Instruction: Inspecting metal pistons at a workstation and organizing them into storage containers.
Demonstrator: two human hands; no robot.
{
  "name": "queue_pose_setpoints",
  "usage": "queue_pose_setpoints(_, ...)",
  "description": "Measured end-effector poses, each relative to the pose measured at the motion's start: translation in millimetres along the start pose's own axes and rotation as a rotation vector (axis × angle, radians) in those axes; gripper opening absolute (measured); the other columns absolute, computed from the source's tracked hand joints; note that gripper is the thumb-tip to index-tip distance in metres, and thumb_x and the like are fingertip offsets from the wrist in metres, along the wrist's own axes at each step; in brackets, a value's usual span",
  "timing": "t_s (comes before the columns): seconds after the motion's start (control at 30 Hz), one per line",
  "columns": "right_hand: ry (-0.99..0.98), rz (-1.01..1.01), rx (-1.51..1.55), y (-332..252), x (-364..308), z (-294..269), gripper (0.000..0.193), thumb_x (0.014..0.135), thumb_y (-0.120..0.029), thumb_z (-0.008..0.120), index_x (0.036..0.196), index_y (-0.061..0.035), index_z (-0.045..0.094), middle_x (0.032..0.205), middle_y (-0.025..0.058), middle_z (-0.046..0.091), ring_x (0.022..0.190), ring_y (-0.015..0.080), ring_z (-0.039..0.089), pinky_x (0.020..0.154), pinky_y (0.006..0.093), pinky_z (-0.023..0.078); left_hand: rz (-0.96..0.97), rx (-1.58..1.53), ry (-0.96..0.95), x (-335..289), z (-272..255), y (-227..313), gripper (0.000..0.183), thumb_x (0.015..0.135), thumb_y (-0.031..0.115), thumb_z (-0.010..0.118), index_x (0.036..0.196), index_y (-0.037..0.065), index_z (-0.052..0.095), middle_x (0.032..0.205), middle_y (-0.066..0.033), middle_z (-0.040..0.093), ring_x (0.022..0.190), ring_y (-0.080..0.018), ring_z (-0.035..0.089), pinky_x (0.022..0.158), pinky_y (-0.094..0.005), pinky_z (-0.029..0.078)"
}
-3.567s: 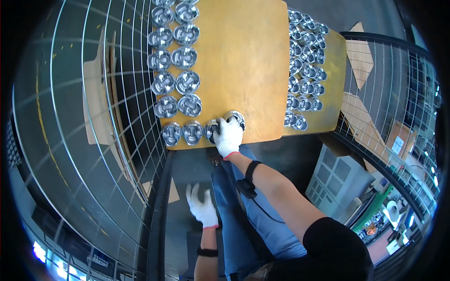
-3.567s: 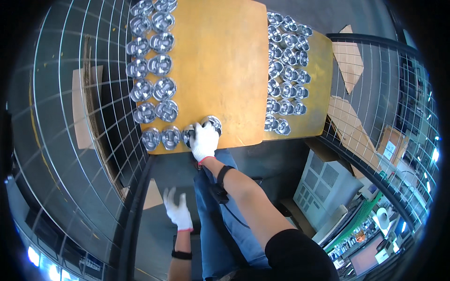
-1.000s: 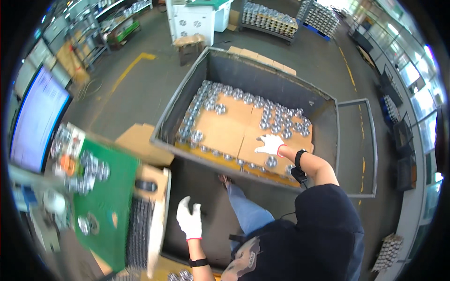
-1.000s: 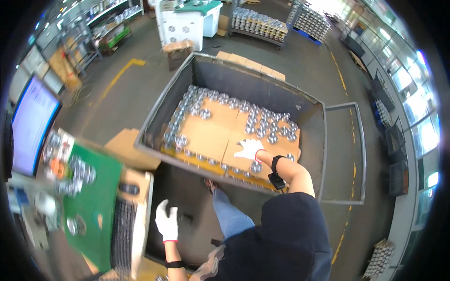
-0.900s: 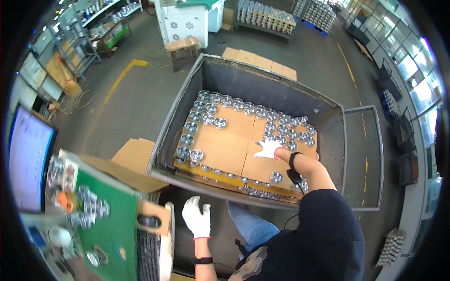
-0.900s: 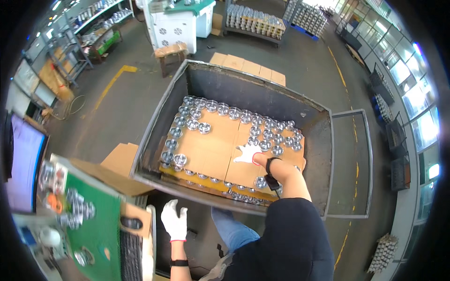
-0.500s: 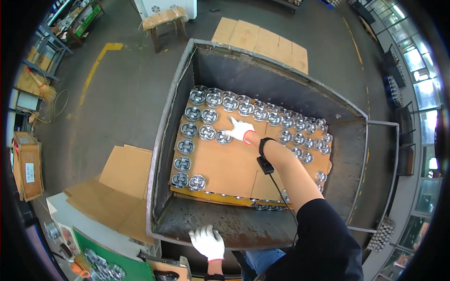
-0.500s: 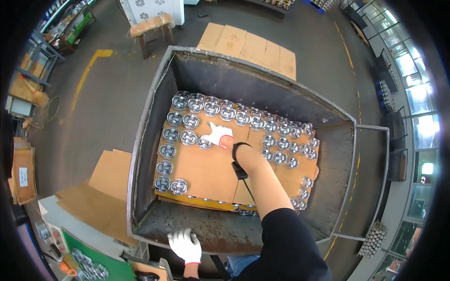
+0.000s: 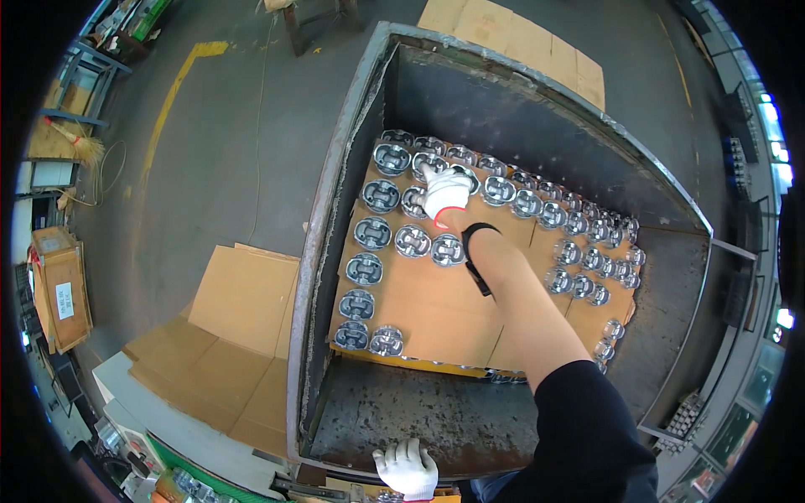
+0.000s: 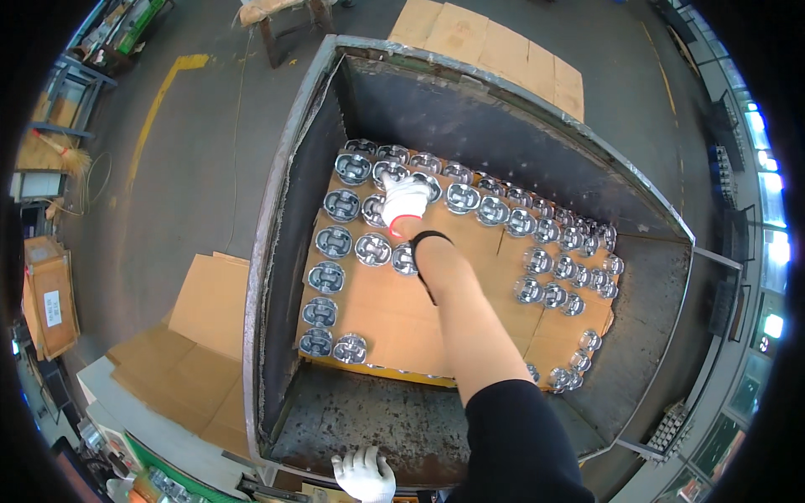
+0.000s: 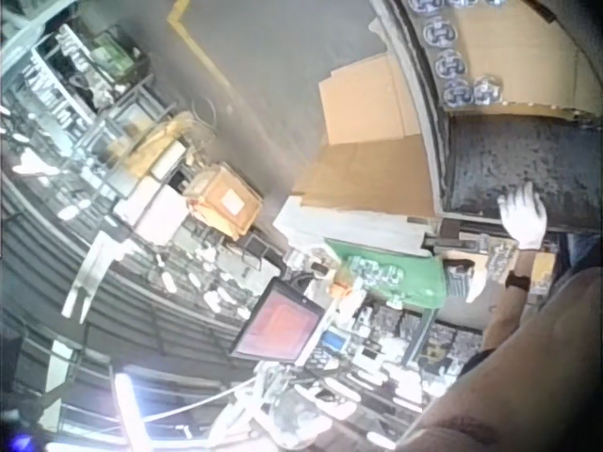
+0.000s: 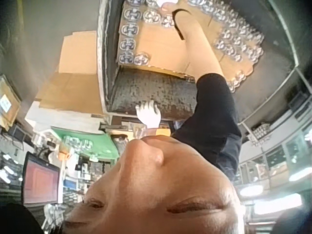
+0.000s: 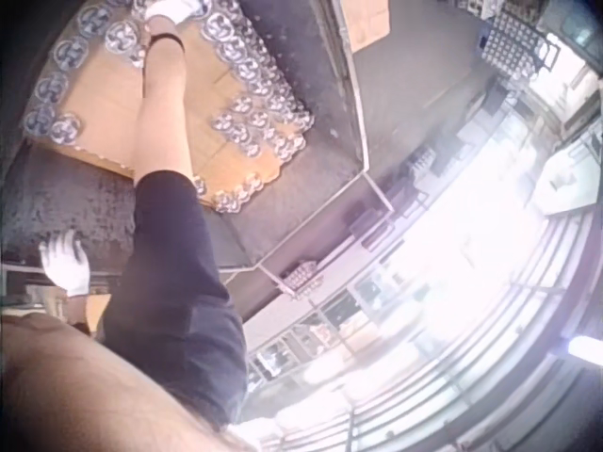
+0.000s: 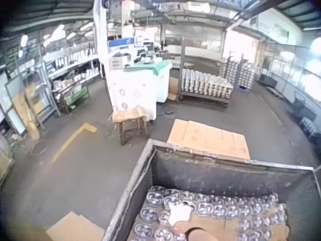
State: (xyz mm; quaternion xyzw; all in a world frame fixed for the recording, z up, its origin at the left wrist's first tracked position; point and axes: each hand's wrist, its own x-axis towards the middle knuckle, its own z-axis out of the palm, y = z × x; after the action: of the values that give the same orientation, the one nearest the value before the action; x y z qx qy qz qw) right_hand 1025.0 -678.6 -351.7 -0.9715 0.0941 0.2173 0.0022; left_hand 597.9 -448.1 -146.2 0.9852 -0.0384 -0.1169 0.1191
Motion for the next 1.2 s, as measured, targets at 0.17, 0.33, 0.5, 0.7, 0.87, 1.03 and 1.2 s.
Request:
queue_pose_setpoints(0.17,0.127,-0.080,0.131,10.6,0.2,20.7,0.050,0.076,-0.043,0.073,0.115,-0.0146,0.059,0.092,0.0186,0.066,0.087,0.0341,0.065,0.074,0.0449,0.052,-0.031,0.015,-0.072,0.9,0.8,-4.9,0.028,0.072,0.018,0.065,0.099,0.012,0.062,0.090,-0.0063,0.063,0.086,-0.0269,0.059,0.091,-0.0524,0.041)
queue_pose_setpoints(0.33,0.241,0.032,0.298,35.8,6.7,26.4,0.032,0.079,-0.024,0.063,0.106,-0.0074,0.063,0.086,0.0196,0.069,0.083,0.0358,0.067,0.074,0.0484,0.053,-0.024,-0.070,-0.088,12.2,-1.2,-3.4,0.028,0.060,0.020,0.068,0.087,0.013,0.065,0.079,-0.0053,0.064,0.074,-0.0251,0.061,0.088,-0.0498,0.042)
queue_pose_setpoints(0.5,0.199,0.224,0.608,38.1,-32.5,-18.7,0.058,0.078,-0.036,0.065,0.125,-0.0048,0.054,0.112,0.0249,0.065,0.106,0.0403,0.062,0.093,0.0451,0.049,-0.013,-0.045,-0.101,0.5,1.3,-7.6,0.017,0.068,0.022,0.066,0.082,0.012,0.067,0.076,-0.0059,0.066,0.072,-0.0258,0.062,0.086,-0.0490,0.044)
queue_pose_setpoints(0.7,0.204,-0.146,0.781,94.2,-170.3,-65.7,0.051,0.079,-0.029,0.068,0.125,-0.0074,0.057,0.119,0.0213,0.063,0.113,0.0371,0.059,0.097,0.0414,0.046,-0.033,-0.023,-0.121,-15.0,-1.7,-3.8,0.018,0.077,0.028,0.061,0.080,0.012,0.068,0.077,-0.0084,0.067,0.076,-0.0257,0.063,0.091,-0.0457,0.042)
queue_pose_setpoints(0.87,-0.018,-0.216,0.624,128.4,-321.9,-59.7,0.043,0.075,-0.024,0.071,0.112,-0.0051,0.060,0.102,0.0191,0.069,0.096,0.0324,0.067,0.084,0.0384,0.052,-0.022,-0.027,-0.196,-31.8,-0.3,-7.3,0.032,0.083,0.041,0.057,0.087,0.012,0.071,0.090,-0.0107,0.068,0.093,-0.0290,0.062,0.097,-0.0471,0.039)
queue_pose_setpoints(1.03,-0.220,-0.449,0.703,130.9,-456.3,-53.2,0.041,0.073,-0.024,0.073,0.108,-0.0054,0.063,0.089,0.0148,0.071,0.082,0.0263,0.069,0.077,0.0320,0.053,0.132,-0.250,0.052,-103.9,-38.5,-2.0,0.029,0.081,0.035,0.062,0.094,0.011,0.070,0.091,-0.0093,0.065,0.094,-0.0286,0.060,0.088,-0.0412,0.043)
queue_pose_setpoints(1.2,-0.079,-0.751,0.189,76.4,-591.7,-82.8,0.047,0.064,-0.025,0.074,0.107,-0.0086,0.064,0.089,0.0170,0.070,0.085,0.0348,0.067,0.079,0.0403,0.053,-0.001,-0.429,0.180,-268.0,-56.0,-22.9,0.031,0.084,0.038,0.060,0.095,0.012,0.072,0.093,-0.0084,0.070,0.090,-0.0263,0.066,0.084,-0.0399,0.049)
